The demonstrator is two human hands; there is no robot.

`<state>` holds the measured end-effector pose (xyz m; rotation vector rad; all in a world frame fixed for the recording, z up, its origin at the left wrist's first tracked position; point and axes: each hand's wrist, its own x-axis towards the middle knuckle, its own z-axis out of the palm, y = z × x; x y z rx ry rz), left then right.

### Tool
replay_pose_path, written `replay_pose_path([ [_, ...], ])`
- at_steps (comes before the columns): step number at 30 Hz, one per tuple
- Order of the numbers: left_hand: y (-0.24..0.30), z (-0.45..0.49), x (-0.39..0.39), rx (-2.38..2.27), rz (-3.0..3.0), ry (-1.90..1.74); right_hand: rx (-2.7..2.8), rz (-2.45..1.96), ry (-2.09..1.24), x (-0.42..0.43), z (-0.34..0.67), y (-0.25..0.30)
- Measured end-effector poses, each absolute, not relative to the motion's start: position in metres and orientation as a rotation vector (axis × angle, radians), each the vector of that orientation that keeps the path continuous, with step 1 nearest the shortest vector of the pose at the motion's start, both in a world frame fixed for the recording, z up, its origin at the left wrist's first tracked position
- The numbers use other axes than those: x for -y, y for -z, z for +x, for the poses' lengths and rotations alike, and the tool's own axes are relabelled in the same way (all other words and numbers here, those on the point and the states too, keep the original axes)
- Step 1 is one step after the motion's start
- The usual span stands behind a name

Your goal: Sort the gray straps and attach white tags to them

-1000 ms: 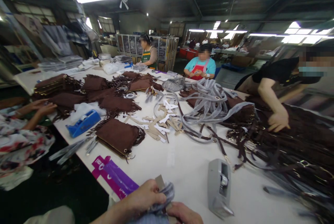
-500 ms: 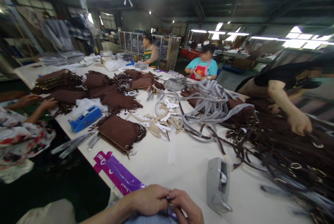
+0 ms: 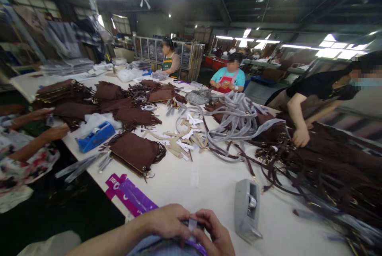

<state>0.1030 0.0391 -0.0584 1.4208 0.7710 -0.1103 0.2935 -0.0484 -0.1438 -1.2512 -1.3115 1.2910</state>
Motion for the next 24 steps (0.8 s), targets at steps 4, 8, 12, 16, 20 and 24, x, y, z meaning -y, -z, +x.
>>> replay_pose_path([
  [4,0.060,0.100,-0.045,-0.771,1.342,0.210,1.535,-1.154,-1.312,0.047,0.295,0.134],
  [8,0.063,0.105,-0.042,-0.804,1.373,0.212,1.633,-1.175,-1.096,0.049,0.294,0.136],
  [12,0.061,0.110,-0.042,-0.893,1.453,0.306,1.669,-1.276,-1.053,0.046,0.294,0.135],
  [16,0.060,0.111,-0.044,-0.909,1.490,0.334,1.713,-1.269,-0.900,0.046,0.290,0.135],
  [20,0.067,0.110,-0.045,-0.847,1.379,0.296,1.648,-1.168,-0.813,0.052,0.283,0.140],
  [24,0.082,0.110,-0.040,-0.846,1.217,0.261,1.731,-1.113,-0.896,0.054,0.284,0.140],
])
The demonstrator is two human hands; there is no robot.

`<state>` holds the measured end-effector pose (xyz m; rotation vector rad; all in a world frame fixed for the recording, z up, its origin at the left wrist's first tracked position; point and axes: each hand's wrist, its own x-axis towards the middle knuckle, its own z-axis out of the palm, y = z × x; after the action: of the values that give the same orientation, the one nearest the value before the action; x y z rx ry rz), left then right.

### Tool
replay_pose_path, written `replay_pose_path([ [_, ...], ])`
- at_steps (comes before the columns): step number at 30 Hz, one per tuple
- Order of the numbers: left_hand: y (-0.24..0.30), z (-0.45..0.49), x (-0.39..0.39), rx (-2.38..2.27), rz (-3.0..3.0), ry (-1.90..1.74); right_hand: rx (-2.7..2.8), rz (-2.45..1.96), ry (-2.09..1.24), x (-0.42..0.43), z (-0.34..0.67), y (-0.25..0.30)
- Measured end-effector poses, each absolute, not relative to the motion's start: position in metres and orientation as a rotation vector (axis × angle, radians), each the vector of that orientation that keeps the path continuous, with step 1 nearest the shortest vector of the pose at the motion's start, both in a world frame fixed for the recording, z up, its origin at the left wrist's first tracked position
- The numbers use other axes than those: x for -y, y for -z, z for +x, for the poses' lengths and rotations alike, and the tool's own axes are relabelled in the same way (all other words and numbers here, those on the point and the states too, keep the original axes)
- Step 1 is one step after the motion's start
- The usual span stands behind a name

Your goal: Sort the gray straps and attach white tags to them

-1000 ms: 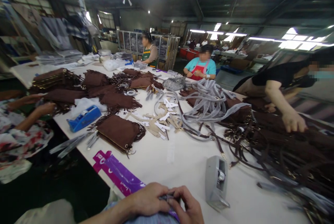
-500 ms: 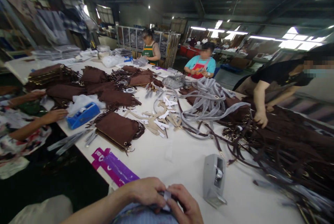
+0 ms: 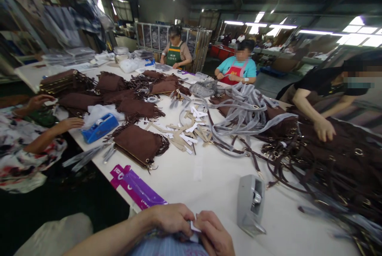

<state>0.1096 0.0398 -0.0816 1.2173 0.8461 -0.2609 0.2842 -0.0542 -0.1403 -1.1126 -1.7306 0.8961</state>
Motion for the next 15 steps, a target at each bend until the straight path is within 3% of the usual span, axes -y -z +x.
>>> replay_pose_path([
  [9,0.100,0.109,-0.028,-0.866,1.015,0.140,1.892,-0.966,-0.965,0.048,0.297,0.148],
  [15,0.107,0.107,-0.032,-0.866,0.919,0.129,1.885,-0.957,-1.113,0.051,0.301,0.122],
])
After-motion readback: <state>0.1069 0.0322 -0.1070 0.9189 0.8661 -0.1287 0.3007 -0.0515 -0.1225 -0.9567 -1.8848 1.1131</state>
